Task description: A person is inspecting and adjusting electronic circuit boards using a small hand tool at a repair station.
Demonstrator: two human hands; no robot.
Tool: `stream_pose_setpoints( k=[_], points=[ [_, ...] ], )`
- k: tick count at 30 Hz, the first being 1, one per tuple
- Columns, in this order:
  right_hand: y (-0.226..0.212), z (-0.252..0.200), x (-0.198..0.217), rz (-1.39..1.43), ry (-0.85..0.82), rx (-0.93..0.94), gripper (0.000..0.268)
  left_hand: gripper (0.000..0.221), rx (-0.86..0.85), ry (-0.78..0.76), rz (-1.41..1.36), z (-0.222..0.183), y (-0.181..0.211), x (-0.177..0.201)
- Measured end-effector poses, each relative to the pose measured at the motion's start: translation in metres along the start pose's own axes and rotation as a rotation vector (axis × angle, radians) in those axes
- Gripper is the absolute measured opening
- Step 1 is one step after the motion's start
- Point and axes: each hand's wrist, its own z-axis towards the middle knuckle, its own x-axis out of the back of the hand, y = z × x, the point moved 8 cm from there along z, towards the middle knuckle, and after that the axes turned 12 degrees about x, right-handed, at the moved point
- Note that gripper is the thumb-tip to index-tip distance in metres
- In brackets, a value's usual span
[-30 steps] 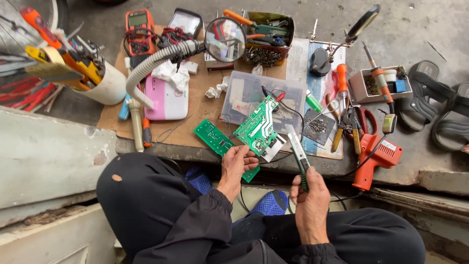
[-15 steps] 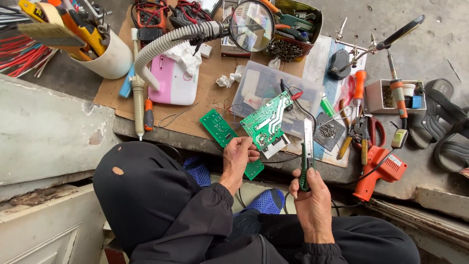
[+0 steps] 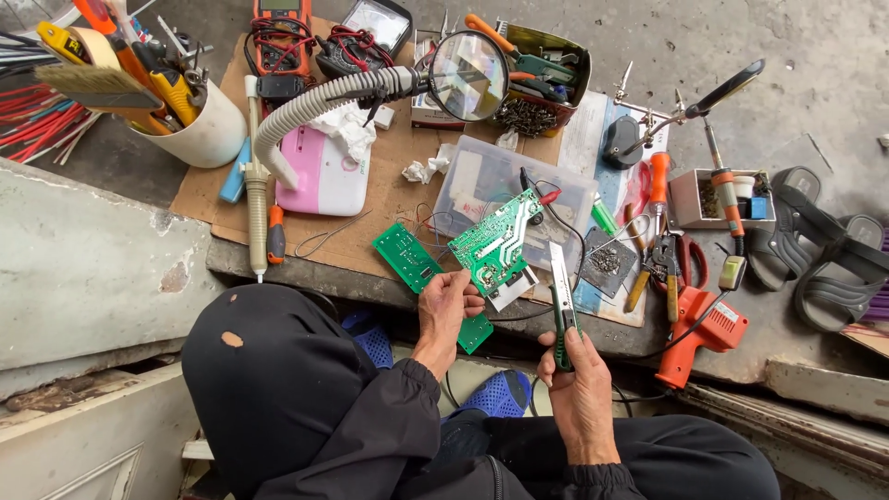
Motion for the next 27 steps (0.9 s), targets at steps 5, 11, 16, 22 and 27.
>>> stream_pose_setpoints(
  k=[5,11,16,22,27],
  points=[
    [-0.002,0.0,0.0,-0.032,0.028,0.01,0.032,0.028,-0.015,0.016,0.044,-0.001,0.003,-0.001],
    [0.003,0.002,0.005,-0.025,0.058,0.019,0.032,0.029,-0.074,0.027,0.094,0.002,0.005,-0.002],
    [0.011,0.005,0.014,-0.012,0.07,0.024,0.026,0.028,-0.072,0.025,0.113,0.003,0.006,-0.003],
    [0.001,-0.002,0.009,0.009,0.076,0.045,0.023,0.034,-0.008,-0.091,0.093,-0.004,0.007,-0.008],
    [-0.003,-0.002,0.017,0.091,0.107,0.094,0.016,0.024,0.03,-0.071,-0.152,0.015,0.007,-0.002]
  ],
)
